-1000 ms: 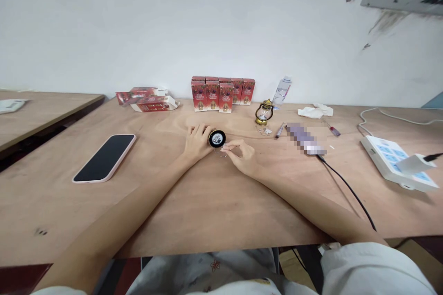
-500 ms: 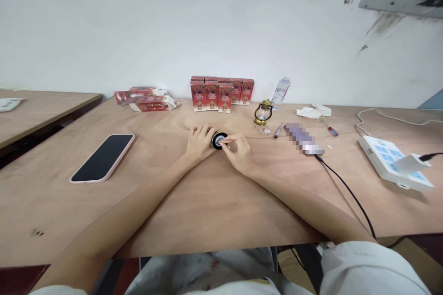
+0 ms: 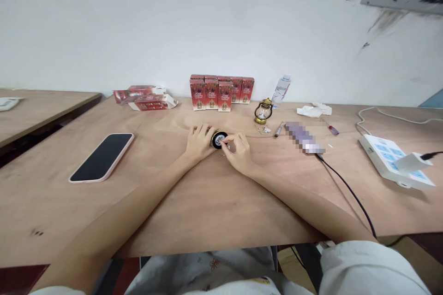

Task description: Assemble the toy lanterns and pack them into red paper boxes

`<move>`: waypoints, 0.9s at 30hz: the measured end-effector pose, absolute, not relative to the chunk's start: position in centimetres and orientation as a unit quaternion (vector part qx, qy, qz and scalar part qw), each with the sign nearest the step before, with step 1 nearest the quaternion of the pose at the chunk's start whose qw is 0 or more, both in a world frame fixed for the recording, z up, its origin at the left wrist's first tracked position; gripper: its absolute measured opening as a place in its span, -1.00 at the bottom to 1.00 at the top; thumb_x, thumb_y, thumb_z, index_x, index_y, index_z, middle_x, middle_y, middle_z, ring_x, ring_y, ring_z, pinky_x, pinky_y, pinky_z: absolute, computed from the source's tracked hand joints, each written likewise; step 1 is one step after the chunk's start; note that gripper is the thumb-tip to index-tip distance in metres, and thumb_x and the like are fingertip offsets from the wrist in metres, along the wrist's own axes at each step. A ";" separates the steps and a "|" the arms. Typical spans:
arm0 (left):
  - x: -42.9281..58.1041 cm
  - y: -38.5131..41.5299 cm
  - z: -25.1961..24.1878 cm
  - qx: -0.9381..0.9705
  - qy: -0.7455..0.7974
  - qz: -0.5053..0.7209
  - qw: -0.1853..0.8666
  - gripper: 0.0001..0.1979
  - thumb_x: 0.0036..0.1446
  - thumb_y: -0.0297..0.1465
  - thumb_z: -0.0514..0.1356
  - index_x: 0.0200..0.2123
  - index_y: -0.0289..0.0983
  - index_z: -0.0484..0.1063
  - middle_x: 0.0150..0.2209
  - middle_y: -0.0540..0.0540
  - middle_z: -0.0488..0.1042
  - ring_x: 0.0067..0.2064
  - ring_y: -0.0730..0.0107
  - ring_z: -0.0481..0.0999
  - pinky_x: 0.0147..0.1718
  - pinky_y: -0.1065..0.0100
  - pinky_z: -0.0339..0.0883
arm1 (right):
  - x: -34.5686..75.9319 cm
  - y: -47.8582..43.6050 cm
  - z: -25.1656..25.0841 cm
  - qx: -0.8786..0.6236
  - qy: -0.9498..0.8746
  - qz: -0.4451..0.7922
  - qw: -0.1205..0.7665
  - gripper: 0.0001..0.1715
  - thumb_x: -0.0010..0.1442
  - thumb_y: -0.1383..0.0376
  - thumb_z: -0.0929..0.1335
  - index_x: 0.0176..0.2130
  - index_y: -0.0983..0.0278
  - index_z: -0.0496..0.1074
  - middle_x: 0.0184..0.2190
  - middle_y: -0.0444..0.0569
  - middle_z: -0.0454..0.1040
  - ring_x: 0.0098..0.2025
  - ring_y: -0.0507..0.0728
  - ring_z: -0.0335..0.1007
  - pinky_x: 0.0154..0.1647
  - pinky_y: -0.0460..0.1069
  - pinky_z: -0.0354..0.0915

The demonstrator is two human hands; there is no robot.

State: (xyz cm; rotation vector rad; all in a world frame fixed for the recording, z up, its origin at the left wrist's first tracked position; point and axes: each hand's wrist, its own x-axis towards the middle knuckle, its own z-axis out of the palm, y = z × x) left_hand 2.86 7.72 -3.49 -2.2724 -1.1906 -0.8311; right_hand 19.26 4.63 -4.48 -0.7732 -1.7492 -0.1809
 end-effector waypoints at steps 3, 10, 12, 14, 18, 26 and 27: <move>2.8 7.7 -3.5 -0.821 -0.433 -0.299 0.220 -0.66 0.09 -0.22 0.15 -0.10 -0.28 0.37 -0.16 -0.22 0.47 -0.15 0.09 0.44 -0.19 0.14 0.09 | 19.2 4.6 -4.5 -0.321 -0.754 -0.111 0.563 -0.92 0.18 0.40 0.31 -0.35 0.22 0.31 -0.45 -0.08 0.48 -0.38 0.11 0.34 -0.30 0.03 0.26; 2.9 7.7 -3.5 -0.824 -0.421 -0.300 0.232 -0.67 0.11 -0.23 0.14 -0.10 -0.27 0.38 -0.15 -0.22 0.48 -0.15 0.10 0.44 -0.18 0.15 0.08 | 19.2 4.8 -4.8 -0.333 -0.762 -0.103 0.546 -0.92 0.21 0.34 0.31 -0.36 0.21 0.32 -0.43 -0.07 0.50 -0.35 0.11 0.35 -0.29 0.04 0.23; 2.9 7.7 -3.5 -0.824 -0.420 -0.299 0.234 -0.67 0.11 -0.22 0.14 -0.10 -0.28 0.38 -0.15 -0.22 0.48 -0.15 0.10 0.44 -0.18 0.15 0.08 | 19.3 4.9 -4.8 -0.340 -0.759 -0.088 0.549 -0.91 0.21 0.31 0.32 -0.36 0.21 0.32 -0.43 -0.08 0.50 -0.35 0.11 0.35 -0.28 0.04 0.23; 2.9 7.7 -3.5 -0.825 -0.422 -0.298 0.229 -0.66 0.12 -0.20 0.13 -0.10 -0.27 0.38 -0.15 -0.22 0.48 -0.14 0.10 0.44 -0.17 0.14 0.08 | 19.3 4.9 -4.9 -0.344 -0.757 -0.074 0.551 -0.90 0.22 0.29 0.32 -0.37 0.21 0.32 -0.43 -0.08 0.49 -0.35 0.11 0.35 -0.26 0.05 0.24; 2.9 7.7 -3.4 -0.823 -0.440 -0.295 0.206 -0.62 0.10 -0.14 0.14 -0.10 -0.27 0.38 -0.15 -0.23 0.47 -0.13 0.08 0.44 -0.16 0.14 0.09 | 19.4 4.6 -4.6 -0.347 -0.751 -0.033 0.561 -0.90 0.23 0.26 0.30 -0.35 0.21 0.32 -0.41 -0.08 0.48 -0.36 0.10 0.35 -0.23 0.05 0.25; 2.5 7.9 -3.1 -0.771 -0.515 -0.347 0.140 -0.60 0.05 -0.16 0.20 -0.09 -0.25 0.32 -0.11 -0.18 0.46 -0.04 0.11 0.41 -0.14 0.19 0.12 | 19.9 5.7 -4.3 -0.480 -0.677 0.123 0.544 -0.97 0.17 0.32 0.26 -0.29 0.22 0.27 -0.34 -0.08 0.45 -0.30 0.09 0.38 -0.17 0.05 0.30; 2.5 7.9 -3.1 -0.770 -0.517 -0.348 0.137 -0.60 0.05 -0.17 0.20 -0.09 -0.25 0.32 -0.11 -0.18 0.46 -0.04 0.11 0.41 -0.14 0.19 0.12 | 20.0 6.0 -4.4 -0.492 -0.685 0.137 0.519 -0.92 0.14 0.34 0.28 -0.28 0.21 0.27 -0.31 -0.07 0.47 -0.25 0.11 0.39 -0.13 0.07 0.29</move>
